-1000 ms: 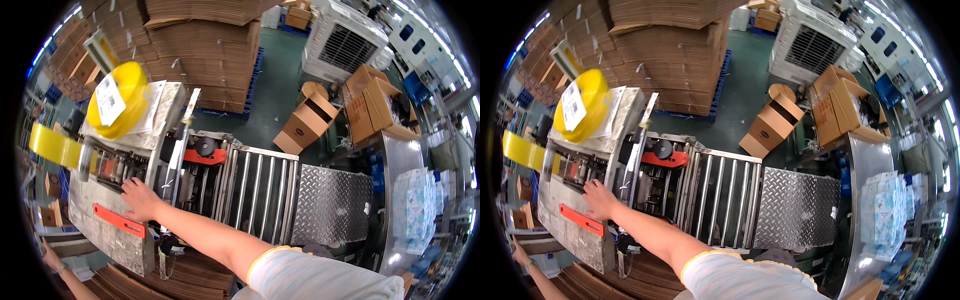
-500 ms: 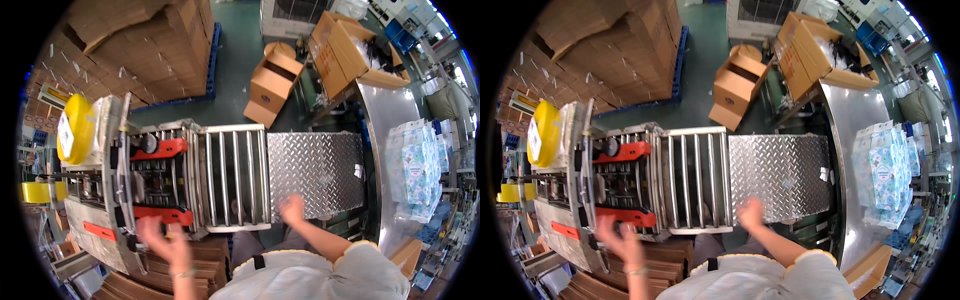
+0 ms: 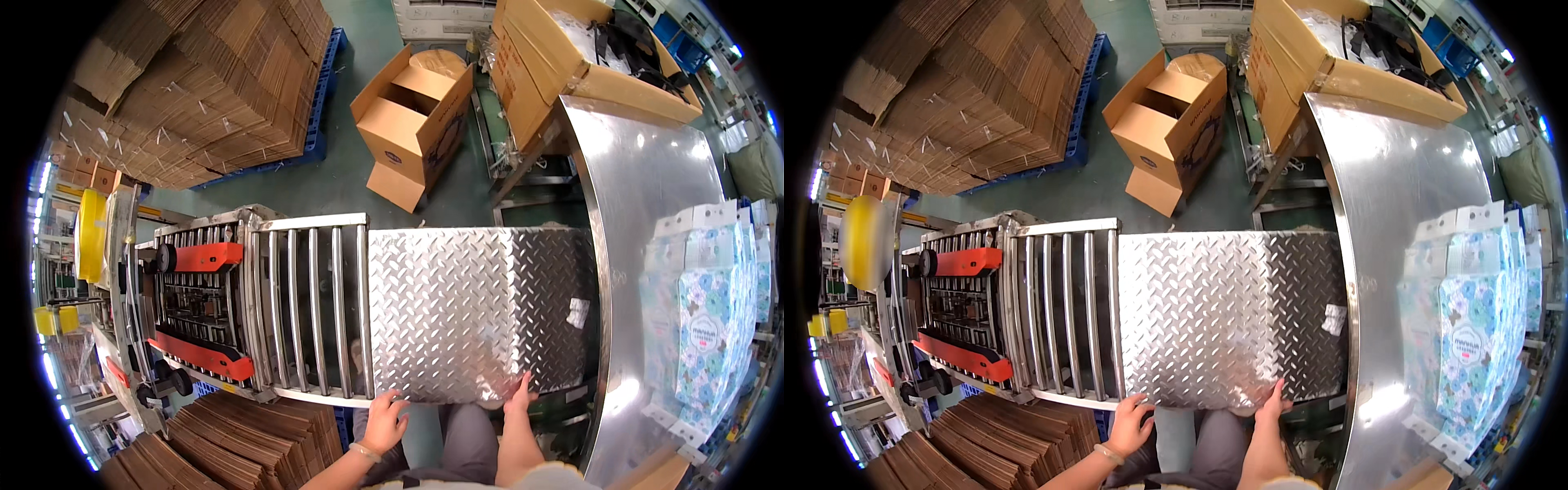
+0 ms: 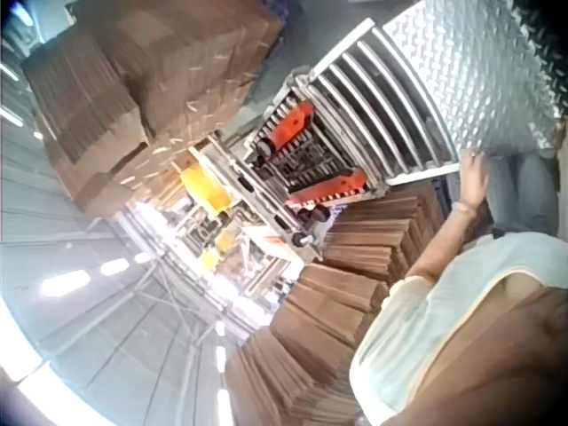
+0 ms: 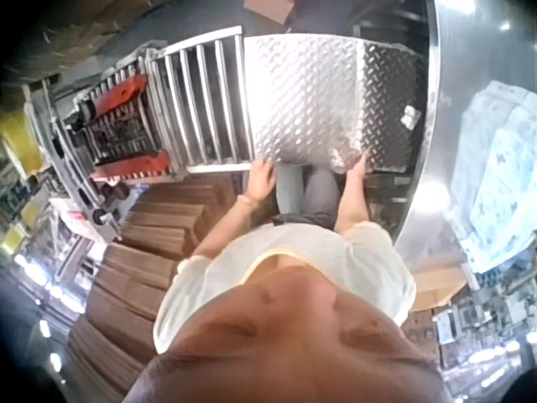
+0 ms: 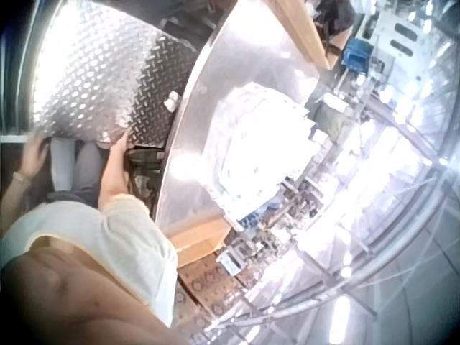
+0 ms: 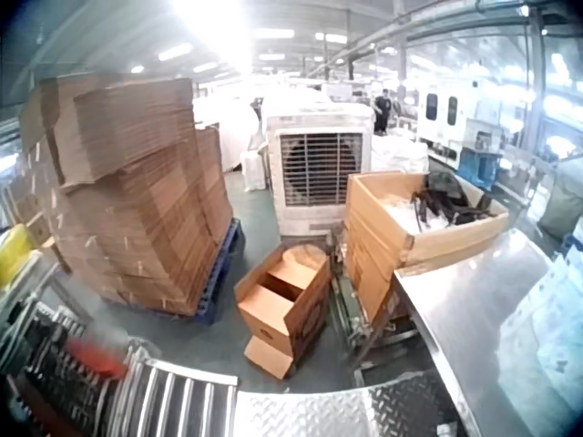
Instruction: The person takes cardboard sheets from a stack, folds them into boxes, fills the boxes with tissue packs from a table, and feeds the completed boxes into a taping machine.
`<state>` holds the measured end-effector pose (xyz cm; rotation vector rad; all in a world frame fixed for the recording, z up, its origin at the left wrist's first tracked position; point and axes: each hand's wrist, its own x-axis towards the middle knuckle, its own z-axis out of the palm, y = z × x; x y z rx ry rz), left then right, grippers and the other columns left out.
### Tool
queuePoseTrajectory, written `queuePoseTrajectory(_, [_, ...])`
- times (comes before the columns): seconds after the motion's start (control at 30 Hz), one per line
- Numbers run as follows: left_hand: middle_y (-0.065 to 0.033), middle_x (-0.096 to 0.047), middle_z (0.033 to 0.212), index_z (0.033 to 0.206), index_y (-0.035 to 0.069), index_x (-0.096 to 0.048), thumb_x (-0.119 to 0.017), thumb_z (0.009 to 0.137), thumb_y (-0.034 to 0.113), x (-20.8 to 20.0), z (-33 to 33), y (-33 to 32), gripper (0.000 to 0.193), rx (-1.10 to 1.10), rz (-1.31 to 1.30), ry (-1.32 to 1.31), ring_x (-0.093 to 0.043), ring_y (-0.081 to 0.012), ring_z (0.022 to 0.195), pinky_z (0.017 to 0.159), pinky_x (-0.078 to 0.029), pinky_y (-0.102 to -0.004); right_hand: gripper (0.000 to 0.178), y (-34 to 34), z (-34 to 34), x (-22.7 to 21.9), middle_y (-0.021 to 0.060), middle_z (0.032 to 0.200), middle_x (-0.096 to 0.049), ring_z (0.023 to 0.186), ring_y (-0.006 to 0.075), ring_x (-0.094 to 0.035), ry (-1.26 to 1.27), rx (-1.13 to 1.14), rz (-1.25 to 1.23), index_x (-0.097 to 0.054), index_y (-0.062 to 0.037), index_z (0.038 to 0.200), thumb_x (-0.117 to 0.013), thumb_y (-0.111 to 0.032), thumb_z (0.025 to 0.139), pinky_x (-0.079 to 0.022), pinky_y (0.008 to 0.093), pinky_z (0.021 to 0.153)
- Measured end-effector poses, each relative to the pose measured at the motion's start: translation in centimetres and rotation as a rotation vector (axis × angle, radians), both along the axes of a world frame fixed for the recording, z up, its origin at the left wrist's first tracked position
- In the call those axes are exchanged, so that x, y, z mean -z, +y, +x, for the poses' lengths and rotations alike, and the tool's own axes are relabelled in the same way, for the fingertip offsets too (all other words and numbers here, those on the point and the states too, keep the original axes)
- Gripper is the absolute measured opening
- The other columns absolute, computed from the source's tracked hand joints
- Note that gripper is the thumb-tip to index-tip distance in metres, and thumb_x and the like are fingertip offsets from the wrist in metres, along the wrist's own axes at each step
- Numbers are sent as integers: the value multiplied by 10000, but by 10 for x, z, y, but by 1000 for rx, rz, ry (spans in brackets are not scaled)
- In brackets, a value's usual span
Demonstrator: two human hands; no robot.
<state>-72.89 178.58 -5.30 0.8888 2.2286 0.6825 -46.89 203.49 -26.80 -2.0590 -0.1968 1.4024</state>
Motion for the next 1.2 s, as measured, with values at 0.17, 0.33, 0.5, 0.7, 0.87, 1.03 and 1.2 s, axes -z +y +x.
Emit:
queuePoseTrajectory(0.17, [-178, -503, 1398, 1241, 87, -618, -714, 837, 131, 56, -73, 75, 417, 123, -19, 207, -482, -400, 1294, 1125, -370, -508, 1090, -6, 3, 0, 65, 1421, -511, 1130, 279, -612, 18, -44, 15, -27, -270, 1554, -826, -483, 844, -558, 491, 905])
queuePoseTrajectory(0.33, [-167, -336, 1613, 1534, 68, -388, -584, 981, 382, 123, -140, 133, 665, 108, -114, 398, -284, -331, 1510, 1237, -217, -502, 848, 9, 10, -48, 132, 1439, -497, 1187, 327, -597, 6, -259, -300, -220, -144, 1513, -769, -398, 919, -513, 498, 959])
queuePoseTrajectory(0.5, [-139, -272, 1666, 1604, 94, -289, -483, 1018, 523, 171, -159, 115, 752, 185, -149, 382, -225, -289, 1549, 1245, -185, -512, 566, 83, -144, -99, 241, 1382, -529, 1294, 344, -510, -657, -896, 763, -482, 80, 1379, -678, 20, 853, -390, 441, 1118])
queuePoseTrajectory(0.7, [-132, -331, 1642, 1589, 114, -343, -507, 998, 537, 173, -165, 115, 745, 218, -113, 395, -309, -281, 1514, 1210, -261, -523, 942, 230, -534, -165, 153, 995, -592, 974, 334, -584, -1026, -1877, 1441, -290, -162, 1621, -700, -2, 789, -489, 435, 877])
queuePoseTrajectory(0.87, [-129, -384, 1614, 1552, 129, -421, -542, 976, 548, 173, -175, 113, 722, 175, -45, 400, -351, -274, 1495, 1206, -260, -517, 480, 291, -660, -111, 121, 1478, -486, 1427, 266, -409, -1721, -1869, 1794, -587, -145, 1402, -567, -137, 923, -381, 545, 1117])
queuePoseTrajectory(1.03, [-126, -421, 1586, 1548, 130, -425, -543, 974, 547, 171, -179, 108, 719, 153, -15, 414, -371, -270, 1482, 1206, -261, -502, 148, 299, -665, -90, 141, 1004, -690, 1044, 295, -670, -1588, -2358, 1426, -714, -59, 930, -582, -88, 869, -578, 451, 837])
queuePoseTrajectory(1.2, [-112, -352, 1633, 1590, 133, -342, -512, 990, 537, 165, -177, 105, 744, 158, -36, 375, -299, -260, 1521, 1222, -229, -501, 106, 303, -672, -183, 155, 904, -694, 865, 337, -714, -1369, -2192, 1705, -670, -65, 881, -563, -65, 879, -582, 458, 759])
